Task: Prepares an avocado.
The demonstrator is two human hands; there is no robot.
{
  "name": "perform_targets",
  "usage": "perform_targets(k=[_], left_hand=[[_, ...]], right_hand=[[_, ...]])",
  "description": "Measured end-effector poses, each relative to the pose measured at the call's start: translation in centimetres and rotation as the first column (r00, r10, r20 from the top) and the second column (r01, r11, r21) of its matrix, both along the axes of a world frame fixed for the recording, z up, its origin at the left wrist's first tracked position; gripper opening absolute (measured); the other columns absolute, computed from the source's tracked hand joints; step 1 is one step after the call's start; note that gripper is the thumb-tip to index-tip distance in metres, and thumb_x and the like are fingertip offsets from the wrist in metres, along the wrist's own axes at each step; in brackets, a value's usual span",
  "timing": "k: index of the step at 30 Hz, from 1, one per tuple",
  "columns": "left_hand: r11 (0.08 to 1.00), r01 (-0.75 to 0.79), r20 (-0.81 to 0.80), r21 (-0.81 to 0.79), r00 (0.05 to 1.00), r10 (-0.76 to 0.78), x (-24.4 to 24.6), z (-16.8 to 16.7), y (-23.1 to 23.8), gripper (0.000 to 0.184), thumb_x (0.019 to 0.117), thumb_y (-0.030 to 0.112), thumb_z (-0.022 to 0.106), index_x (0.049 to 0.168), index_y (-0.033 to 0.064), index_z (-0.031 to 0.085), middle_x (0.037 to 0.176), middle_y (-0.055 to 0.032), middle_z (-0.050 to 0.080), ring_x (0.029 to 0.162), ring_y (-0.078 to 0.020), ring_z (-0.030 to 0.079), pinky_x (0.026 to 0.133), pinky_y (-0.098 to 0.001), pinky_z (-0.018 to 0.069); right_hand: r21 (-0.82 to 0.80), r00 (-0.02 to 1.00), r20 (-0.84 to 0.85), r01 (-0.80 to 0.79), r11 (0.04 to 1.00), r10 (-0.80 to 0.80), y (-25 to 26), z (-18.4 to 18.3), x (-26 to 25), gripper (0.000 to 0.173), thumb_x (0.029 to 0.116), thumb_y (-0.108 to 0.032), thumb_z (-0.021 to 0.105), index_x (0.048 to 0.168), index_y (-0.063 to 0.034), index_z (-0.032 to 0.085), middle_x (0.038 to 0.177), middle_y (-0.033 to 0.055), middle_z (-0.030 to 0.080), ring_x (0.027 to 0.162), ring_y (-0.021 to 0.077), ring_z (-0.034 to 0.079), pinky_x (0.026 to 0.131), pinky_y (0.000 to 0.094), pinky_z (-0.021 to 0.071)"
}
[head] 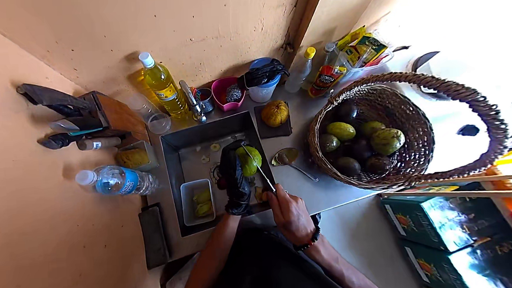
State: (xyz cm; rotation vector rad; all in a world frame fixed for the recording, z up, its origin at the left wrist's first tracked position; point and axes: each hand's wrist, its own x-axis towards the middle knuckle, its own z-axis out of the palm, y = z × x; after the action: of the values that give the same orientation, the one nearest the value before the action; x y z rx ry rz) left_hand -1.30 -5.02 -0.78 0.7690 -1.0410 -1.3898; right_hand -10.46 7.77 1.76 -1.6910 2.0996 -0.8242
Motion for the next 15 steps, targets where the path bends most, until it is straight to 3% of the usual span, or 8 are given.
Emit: perform_targets(k=[2,5,6,8,10,11,13,15], left_hand=[[0.980,0.064,0.152,-0.191,0.988,-0.035,1.4,-0.5,-0.4,0.047,0.1064,0.049,0.041,0.125,0.0096,0.061,0.115,-0.0012,0.067,0.102,-0.0103,0.065,0.089,-0.0302,0.0561],[0.913,0.173,0.314,-0.369,0.948,-0.052,3.2,0.6,-1.8,0.064,0.0956,0.063,0.054,0.124,0.0060,0.060,0.116,-0.0037,0.067,0.104,-0.0104,0.065,0.091,-0.0313,0.0560],[0.929,0.147,0.254,-0.340,0.965,-0.060,3.1,1.0,-1.6,0.068,0.0906,0.065,0.061,0.129,0.0084,0.057,0.120,-0.0023,0.065,0.107,-0.0109,0.064,0.092,-0.0315,0.0555],[0.991,0.096,0.005,-0.097,0.995,-0.095,2.1,1.9,-0.3,0.073,0.0866,0.059,0.071,0.141,0.0171,0.047,0.128,0.0034,0.062,0.114,-0.0077,0.061,0.096,-0.0287,0.0539],[0.953,0.248,-0.369,0.173,0.914,-0.170,0.6,3.0,0.5,0.063,0.0874,0.054,0.072,0.137,0.0200,0.053,0.126,-0.0057,0.065,0.110,-0.0181,0.066,0.092,-0.0359,0.0573],[0.921,0.314,-0.454,0.230,0.872,-0.184,0.2,3.1,0.7,0.062,0.0865,0.054,0.073,0.135,0.0184,0.055,0.124,-0.0108,0.066,0.106,-0.0230,0.068,0.089,-0.0386,0.0587],[0.904,0.379,-0.445,0.199,0.857,-0.261,0.4,2.0,0.8,0.064,0.0861,0.048,0.075,0.137,0.0161,0.052,0.125,-0.0154,0.065,0.103,-0.0272,0.068,0.086,-0.0412,0.0587],[0.909,0.405,-0.294,0.099,0.885,-0.362,1.2,1.5,0.7,0.069,0.0825,0.044,0.080,0.138,0.0165,0.050,0.124,-0.0138,0.064,0.102,-0.0258,0.068,0.084,-0.0410,0.0598]], right_hand=[[0.090,1.000,0.020,-0.026,0.996,0.024,0.8,1.0,-0.2,0.039,0.1085,-0.031,0.038,0.100,-0.0035,0.065,0.060,0.0040,0.057,0.052,0.0211,0.061,0.048,0.0387,0.0493],[0.135,0.999,0.009,-0.053,0.989,0.053,1.3,3.1,-0.6,0.042,0.1091,-0.033,0.037,0.101,-0.0035,0.065,0.058,0.0033,0.054,0.051,0.0211,0.059,0.047,0.0388,0.0475],[0.095,0.999,-0.001,-0.050,0.994,0.051,1.3,3.3,-0.6,0.041,0.1091,-0.033,0.037,0.098,-0.0042,0.064,0.057,0.0024,0.052,0.049,0.0199,0.057,0.046,0.0375,0.0457],[-0.009,1.000,-0.003,-0.030,1.000,0.030,1.0,3.1,-0.4,0.040,0.1092,-0.032,0.038,0.096,-0.0043,0.063,0.058,0.0018,0.052,0.049,0.0180,0.055,0.044,0.0354,0.0437],[-0.040,1.000,-0.007,-0.013,0.999,0.013,0.5,2.5,-0.3,0.040,0.1091,-0.032,0.038,0.096,-0.0050,0.064,0.060,0.0019,0.054,0.051,0.0176,0.058,0.045,0.0353,0.0450],[-0.032,1.000,-0.010,-0.010,0.999,0.010,0.3,2.3,-0.4,0.040,0.1091,-0.032,0.038,0.097,-0.0048,0.064,0.060,0.0026,0.056,0.052,0.0185,0.059,0.046,0.0363,0.0464],[-0.018,1.000,-0.012,-0.001,1.000,0.001,0.4,1.9,-0.3,0.040,0.1088,-0.032,0.038,0.098,-0.0035,0.065,0.059,0.0031,0.055,0.051,0.0195,0.059,0.046,0.0372,0.0469],[-0.001,1.000,-0.005,0.006,1.000,-0.006,0.9,2.0,-0.4,0.041,0.1090,-0.032,0.038,0.099,-0.0030,0.064,0.058,0.0022,0.053,0.049,0.0183,0.057,0.045,0.0362,0.0458]])
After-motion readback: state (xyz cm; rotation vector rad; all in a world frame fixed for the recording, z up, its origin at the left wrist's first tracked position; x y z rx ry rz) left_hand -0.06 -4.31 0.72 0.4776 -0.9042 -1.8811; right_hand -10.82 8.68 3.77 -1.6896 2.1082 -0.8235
